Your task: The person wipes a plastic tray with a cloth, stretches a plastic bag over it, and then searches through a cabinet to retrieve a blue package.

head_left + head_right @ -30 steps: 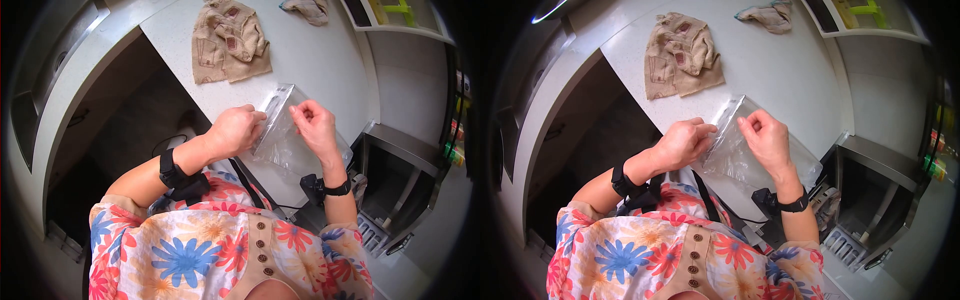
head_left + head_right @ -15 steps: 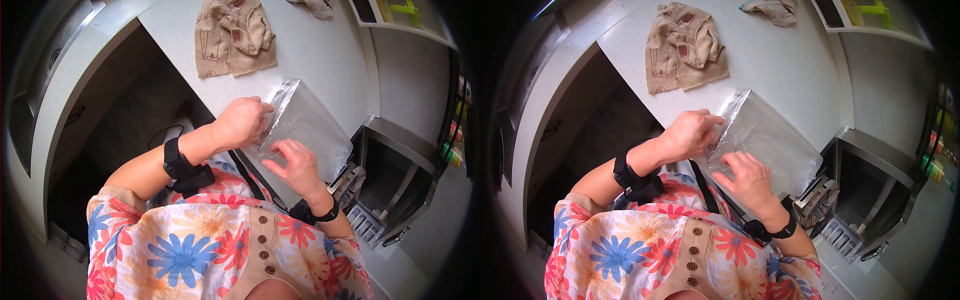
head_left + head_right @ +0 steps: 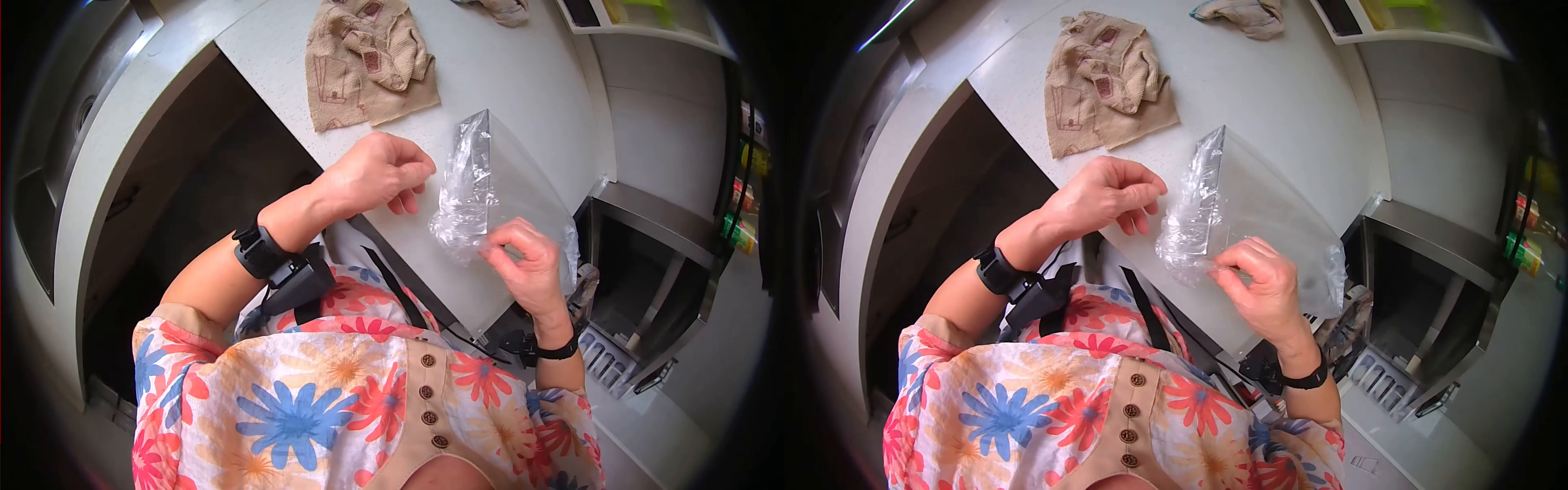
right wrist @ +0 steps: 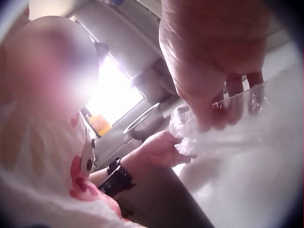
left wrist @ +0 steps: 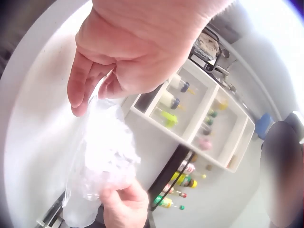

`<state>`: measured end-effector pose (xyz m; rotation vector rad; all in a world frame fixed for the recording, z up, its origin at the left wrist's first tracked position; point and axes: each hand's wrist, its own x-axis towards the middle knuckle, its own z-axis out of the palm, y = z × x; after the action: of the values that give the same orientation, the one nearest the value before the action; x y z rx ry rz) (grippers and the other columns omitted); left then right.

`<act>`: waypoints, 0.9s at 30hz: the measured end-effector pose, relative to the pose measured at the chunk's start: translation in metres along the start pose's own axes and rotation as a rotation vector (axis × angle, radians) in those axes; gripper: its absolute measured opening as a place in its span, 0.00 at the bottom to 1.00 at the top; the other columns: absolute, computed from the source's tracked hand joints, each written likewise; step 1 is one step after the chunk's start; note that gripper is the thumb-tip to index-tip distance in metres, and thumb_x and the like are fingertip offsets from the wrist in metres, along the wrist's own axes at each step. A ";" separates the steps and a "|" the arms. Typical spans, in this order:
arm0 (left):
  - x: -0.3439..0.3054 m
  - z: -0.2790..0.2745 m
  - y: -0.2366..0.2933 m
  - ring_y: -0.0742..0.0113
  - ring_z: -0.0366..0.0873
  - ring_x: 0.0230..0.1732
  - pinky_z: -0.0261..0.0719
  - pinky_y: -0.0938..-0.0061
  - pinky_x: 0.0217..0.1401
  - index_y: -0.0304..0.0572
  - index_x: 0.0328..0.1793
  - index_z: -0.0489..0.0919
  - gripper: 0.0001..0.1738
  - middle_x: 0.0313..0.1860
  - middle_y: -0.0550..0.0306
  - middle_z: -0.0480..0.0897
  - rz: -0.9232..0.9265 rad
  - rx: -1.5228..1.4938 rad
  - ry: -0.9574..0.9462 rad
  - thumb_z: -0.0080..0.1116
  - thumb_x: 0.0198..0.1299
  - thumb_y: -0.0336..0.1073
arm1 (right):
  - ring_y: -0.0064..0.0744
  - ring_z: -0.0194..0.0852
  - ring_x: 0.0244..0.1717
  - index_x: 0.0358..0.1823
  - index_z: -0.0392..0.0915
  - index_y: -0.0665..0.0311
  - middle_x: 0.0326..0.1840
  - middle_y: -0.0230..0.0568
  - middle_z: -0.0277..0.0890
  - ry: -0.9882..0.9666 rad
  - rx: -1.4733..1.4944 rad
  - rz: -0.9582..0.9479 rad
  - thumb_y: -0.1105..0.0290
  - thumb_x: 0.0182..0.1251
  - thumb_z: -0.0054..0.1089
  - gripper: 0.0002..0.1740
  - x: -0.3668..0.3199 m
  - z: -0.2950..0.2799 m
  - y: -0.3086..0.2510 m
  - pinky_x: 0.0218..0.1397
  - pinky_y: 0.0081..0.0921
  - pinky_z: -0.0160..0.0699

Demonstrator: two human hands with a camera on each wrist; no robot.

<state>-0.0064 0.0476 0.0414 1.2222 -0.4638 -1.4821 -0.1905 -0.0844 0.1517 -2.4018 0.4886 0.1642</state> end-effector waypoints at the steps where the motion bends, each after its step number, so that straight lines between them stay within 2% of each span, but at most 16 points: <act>1: 0.002 0.006 0.003 0.74 0.79 0.28 0.77 0.81 0.28 0.32 0.44 0.78 0.15 0.31 0.58 0.79 -0.033 -0.044 -0.072 0.53 0.64 0.39 | 0.34 0.73 0.28 0.26 0.76 0.66 0.26 0.37 0.76 -0.001 0.098 0.055 0.80 0.49 0.64 0.05 -0.001 -0.007 0.000 0.33 0.24 0.71; 3: 0.008 0.016 0.007 0.73 0.79 0.24 0.75 0.82 0.25 0.34 0.38 0.79 0.16 0.27 0.58 0.80 -0.073 -0.175 -0.192 0.55 0.62 0.43 | 0.25 0.72 0.29 0.27 0.75 0.68 0.26 0.34 0.75 -0.006 0.250 0.143 0.80 0.52 0.65 0.06 -0.003 -0.017 0.003 0.34 0.19 0.70; 7: 0.016 0.029 0.017 0.72 0.79 0.21 0.74 0.81 0.21 0.35 0.33 0.78 0.15 0.25 0.58 0.80 -0.110 -0.288 -0.231 0.58 0.60 0.42 | 0.20 0.70 0.30 0.28 0.75 0.68 0.27 0.32 0.74 0.018 0.369 0.157 0.79 0.53 0.66 0.07 -0.003 -0.034 0.008 0.35 0.17 0.68; 10: 0.026 0.034 0.015 0.72 0.79 0.21 0.72 0.82 0.19 0.36 0.33 0.78 0.13 0.24 0.58 0.80 -0.085 -0.399 -0.272 0.59 0.59 0.40 | 0.20 0.68 0.30 0.28 0.74 0.68 0.27 0.32 0.73 0.071 0.488 0.192 0.81 0.52 0.65 0.07 -0.003 -0.038 0.011 0.35 0.17 0.67; 14: 0.032 0.039 0.019 0.73 0.78 0.20 0.71 0.82 0.18 0.36 0.33 0.78 0.10 0.24 0.58 0.80 -0.067 -0.362 -0.235 0.59 0.59 0.37 | 0.19 0.67 0.30 0.28 0.74 0.69 0.27 0.32 0.72 0.095 0.521 0.188 0.82 0.52 0.65 0.07 -0.004 -0.047 0.014 0.36 0.17 0.66; 20: 0.038 0.057 0.019 0.73 0.78 0.21 0.73 0.82 0.20 0.36 0.37 0.77 0.10 0.26 0.58 0.80 -0.044 -0.370 -0.219 0.56 0.61 0.37 | 0.18 0.65 0.32 0.29 0.74 0.68 0.29 0.30 0.70 0.146 0.609 0.146 0.82 0.54 0.63 0.06 -0.002 -0.054 0.012 0.37 0.16 0.65; 23: 0.039 0.062 0.021 0.73 0.78 0.22 0.74 0.82 0.24 0.36 0.41 0.76 0.11 0.28 0.58 0.80 0.015 -0.504 -0.280 0.54 0.62 0.38 | 0.18 0.65 0.32 0.30 0.74 0.68 0.29 0.29 0.69 0.205 0.613 0.149 0.82 0.55 0.63 0.06 0.000 -0.052 0.012 0.38 0.16 0.65; 25: 0.042 0.059 0.017 0.74 0.78 0.27 0.75 0.83 0.27 0.36 0.46 0.76 0.12 0.31 0.59 0.80 0.052 -0.495 -0.290 0.54 0.62 0.37 | 0.18 0.65 0.32 0.31 0.74 0.68 0.30 0.30 0.70 0.227 0.602 0.140 0.81 0.56 0.63 0.05 0.001 -0.050 0.014 0.37 0.16 0.66; 27: 0.047 0.059 0.017 0.73 0.78 0.27 0.76 0.82 0.27 0.34 0.45 0.76 0.13 0.31 0.57 0.80 0.086 -0.547 -0.251 0.54 0.61 0.36 | 0.18 0.66 0.32 0.31 0.74 0.69 0.31 0.31 0.70 0.214 0.573 0.135 0.81 0.56 0.63 0.05 0.002 -0.045 0.016 0.37 0.16 0.66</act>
<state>-0.0426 -0.0188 0.0586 0.5838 -0.2440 -1.5595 -0.1955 -0.1252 0.1764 -1.8319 0.6903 -0.1597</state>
